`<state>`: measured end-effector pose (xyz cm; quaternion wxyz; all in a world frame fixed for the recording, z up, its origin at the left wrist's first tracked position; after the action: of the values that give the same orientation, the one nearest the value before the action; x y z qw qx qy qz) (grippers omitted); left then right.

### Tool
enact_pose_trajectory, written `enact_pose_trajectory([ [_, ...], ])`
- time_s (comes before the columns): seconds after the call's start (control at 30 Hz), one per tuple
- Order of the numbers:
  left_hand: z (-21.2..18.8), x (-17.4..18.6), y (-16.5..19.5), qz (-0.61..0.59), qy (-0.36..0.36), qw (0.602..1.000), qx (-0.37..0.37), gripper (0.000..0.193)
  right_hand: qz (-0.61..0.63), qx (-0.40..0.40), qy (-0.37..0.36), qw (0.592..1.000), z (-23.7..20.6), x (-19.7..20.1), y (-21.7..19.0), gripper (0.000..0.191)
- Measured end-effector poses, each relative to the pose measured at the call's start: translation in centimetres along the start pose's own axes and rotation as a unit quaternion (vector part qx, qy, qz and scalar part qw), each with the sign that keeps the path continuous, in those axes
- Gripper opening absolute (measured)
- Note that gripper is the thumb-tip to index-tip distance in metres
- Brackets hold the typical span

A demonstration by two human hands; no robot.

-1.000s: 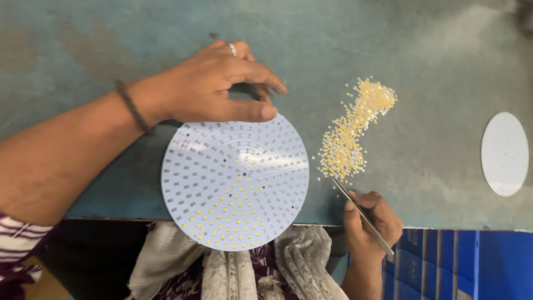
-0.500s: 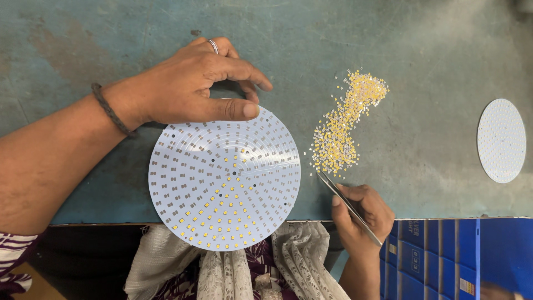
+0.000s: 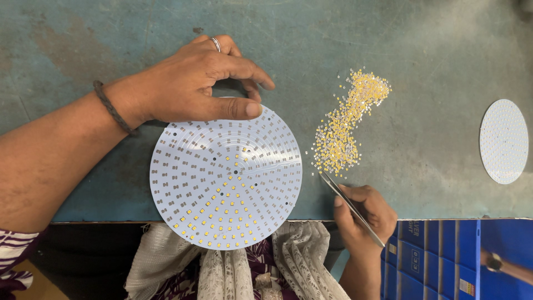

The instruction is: The person uses tweezers to pick small LED components one at a time from a pile on the workbench and places them onto the pads of a round LED circuit board, holding the board steady with the other hand and rotating it as they fill successive rows.

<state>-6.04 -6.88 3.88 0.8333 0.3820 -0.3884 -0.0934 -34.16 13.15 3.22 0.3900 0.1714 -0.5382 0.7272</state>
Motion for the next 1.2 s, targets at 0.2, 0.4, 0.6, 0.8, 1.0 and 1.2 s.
enact_pose_trajectory([
  [0.2, 0.1, 0.0, 0.0, 0.0, -0.003, 1.0, 0.003, 0.068, 0.02, -0.006, 0.009, 1.0, -0.1, 0.1, 0.4, 0.012],
  [0.4, 0.1, 0.0, 0.1, 0.006, 0.003, 1.0, -0.008, 0.065, 0.009, -0.01, 0.002, 1.0, -0.2, 0.1, 0.5, 0.011],
  [0.6, 0.5, 0.2, 0.0, 0.007, 0.005, 1.0, -0.022, 0.058, 0.039, 0.04, -0.01, 0.998, 0.4, -0.5, -1.1, 0.012],
  [0.8, 0.7, -0.2, 0.1, 0.001, -0.002, 1.0, -0.009, 0.061, 0.082, 0.159, -0.158, 0.971, 2.8, -4.0, -5.2, 0.016],
  [1.0, 1.0, -0.6, 0.1, -0.013, -0.01, 1.0, 0.001, 0.068, 0.083, 0.222, -0.257, 0.937, 5.8, -6.3, -7.3, 0.018],
  [1.2, 1.0, -0.7, 0.1, -0.01, -0.006, 1.0, 0.002, 0.071, 0.073, 0.239, -0.234, 0.94, 5.2, -6.7, -8.3, 0.016],
])
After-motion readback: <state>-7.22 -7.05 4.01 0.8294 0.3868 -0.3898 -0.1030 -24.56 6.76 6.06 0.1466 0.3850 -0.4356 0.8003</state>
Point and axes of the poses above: each hand's wrist, its own z-axis towards the middle knuckle, its own x-axis out of the back of the hand, y = z × x, the point moved 7 cm from there along z, towards the middle knuckle, and after that the axes turned 3 degrees about -z, right-handed, at the moved point
